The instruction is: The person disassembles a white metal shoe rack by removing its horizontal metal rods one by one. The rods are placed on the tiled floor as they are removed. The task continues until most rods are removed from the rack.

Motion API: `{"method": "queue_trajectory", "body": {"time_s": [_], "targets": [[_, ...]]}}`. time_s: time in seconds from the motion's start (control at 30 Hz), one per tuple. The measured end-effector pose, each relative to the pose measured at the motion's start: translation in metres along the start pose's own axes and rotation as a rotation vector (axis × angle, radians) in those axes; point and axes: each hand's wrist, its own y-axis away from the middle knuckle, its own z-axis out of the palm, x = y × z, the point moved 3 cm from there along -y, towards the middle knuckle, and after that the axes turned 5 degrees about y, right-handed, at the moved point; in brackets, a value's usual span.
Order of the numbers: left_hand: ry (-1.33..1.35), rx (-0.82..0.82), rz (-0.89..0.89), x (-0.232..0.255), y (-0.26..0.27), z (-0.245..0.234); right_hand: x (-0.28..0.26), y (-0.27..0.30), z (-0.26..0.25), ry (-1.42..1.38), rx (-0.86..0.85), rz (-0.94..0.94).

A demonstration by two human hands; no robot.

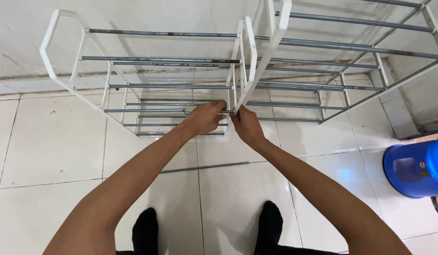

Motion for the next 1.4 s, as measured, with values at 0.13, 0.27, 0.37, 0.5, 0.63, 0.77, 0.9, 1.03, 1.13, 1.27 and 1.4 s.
{"method": "queue_trajectory", "body": {"time_s": [0.13, 0.27, 0.37, 0.5, 0.63, 0.77, 0.9, 1.03, 1.13, 1.27, 1.4], "targets": [[-0.089, -0.026, -0.054, -0.002, 0.000, 0.003, -0.001, -0.001, 0.000, 0.046, -0.028, 0.061], [-0.087, -0.002, -0.050, -0.005, 0.000, 0.009, -0.002, 0.001, 0.001, 0.047, -0.026, 0.054], [-0.104, -0.021, -0.057, -0.010, -0.005, 0.013, -0.001, 0.001, 0.001, 0.049, -0.001, 0.023], [-0.118, -0.076, -0.121, -0.019, -0.010, 0.015, -0.002, 0.002, 0.001, 0.038, -0.021, 0.063], [-0.121, -0.122, -0.175, -0.025, -0.006, 0.009, -0.004, 0.001, 0.000, 0.046, -0.033, 0.094], [-0.046, -0.014, -0.072, -0.015, 0.008, -0.004, 0.005, 0.001, 0.002, 0.039, -0.015, 0.118], [0.042, -0.026, -0.104, 0.003, 0.017, -0.012, 0.020, -0.004, 0.007, 0.004, -0.001, 0.074], [0.096, -0.122, -0.311, 0.011, 0.027, -0.013, 0.033, -0.008, 0.006, 0.015, -0.089, 0.153], [0.093, -0.018, -0.123, 0.020, 0.035, -0.021, 0.032, 0.001, 0.005, -0.278, -0.260, 0.407], [0.113, -0.012, -0.102, 0.032, 0.045, -0.020, 0.006, 0.017, 0.009, -0.539, -0.349, 0.357], [0.110, -0.062, -0.159, 0.045, 0.056, -0.018, -0.011, 0.032, 0.002, -0.392, -0.302, 0.254]]}}
